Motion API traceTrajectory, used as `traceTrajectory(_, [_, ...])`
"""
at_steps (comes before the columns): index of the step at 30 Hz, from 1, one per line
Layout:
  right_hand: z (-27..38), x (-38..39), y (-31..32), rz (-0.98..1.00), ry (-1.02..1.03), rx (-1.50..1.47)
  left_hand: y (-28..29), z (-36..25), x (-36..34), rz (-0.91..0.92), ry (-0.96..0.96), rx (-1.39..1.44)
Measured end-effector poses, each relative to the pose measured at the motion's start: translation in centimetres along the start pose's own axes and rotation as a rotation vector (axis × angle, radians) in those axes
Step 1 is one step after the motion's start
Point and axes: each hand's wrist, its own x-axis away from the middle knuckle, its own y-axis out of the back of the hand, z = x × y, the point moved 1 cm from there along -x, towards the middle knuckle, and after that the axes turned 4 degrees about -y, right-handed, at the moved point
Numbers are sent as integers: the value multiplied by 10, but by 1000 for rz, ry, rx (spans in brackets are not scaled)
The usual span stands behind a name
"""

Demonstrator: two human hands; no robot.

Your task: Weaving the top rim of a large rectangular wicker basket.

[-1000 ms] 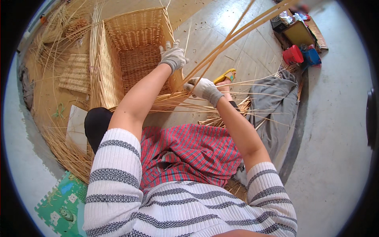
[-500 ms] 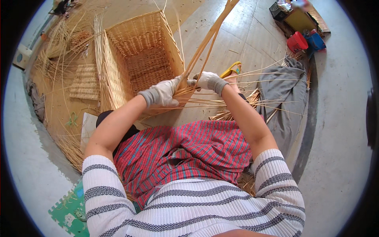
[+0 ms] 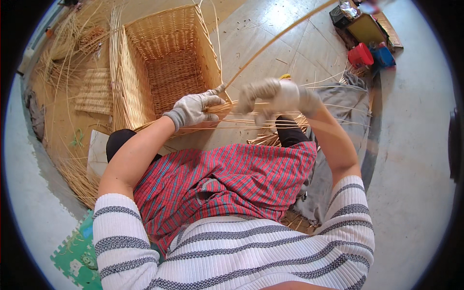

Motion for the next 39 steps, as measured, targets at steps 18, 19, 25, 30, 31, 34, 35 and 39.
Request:
traceTrajectory(18, [-179, 56, 14, -852, -445, -570, 1, -17, -5, 5, 49, -64])
traceTrajectory(19, [-180, 54, 15, -809, -372, -635, 2, -19, -5, -2, 52, -81])
traceTrajectory(25, [-129, 42, 22, -785, -726, -263, 5, -23, -3, 15, 89, -142])
traceTrajectory(30, [-116, 33, 43, -752, -201, -36, -1, -24, -10, -4, 59, -235])
traceTrajectory(31, [-86, 12, 43, -655, -52, 250, 4, -30, -8, 15, 101, -271])
traceTrajectory(34, [-15, -64, 29, -596, 366, 1086, -1, -23, -3, 24, 141, -304])
traceTrajectory(35, [-17, -81, 26, -599, 367, 1091, -3, -19, -3, 11, 148, -306])
traceTrajectory(39, [-25, -101, 13, -426, -435, 1089, 3, -27, -7, 39, 182, -273])
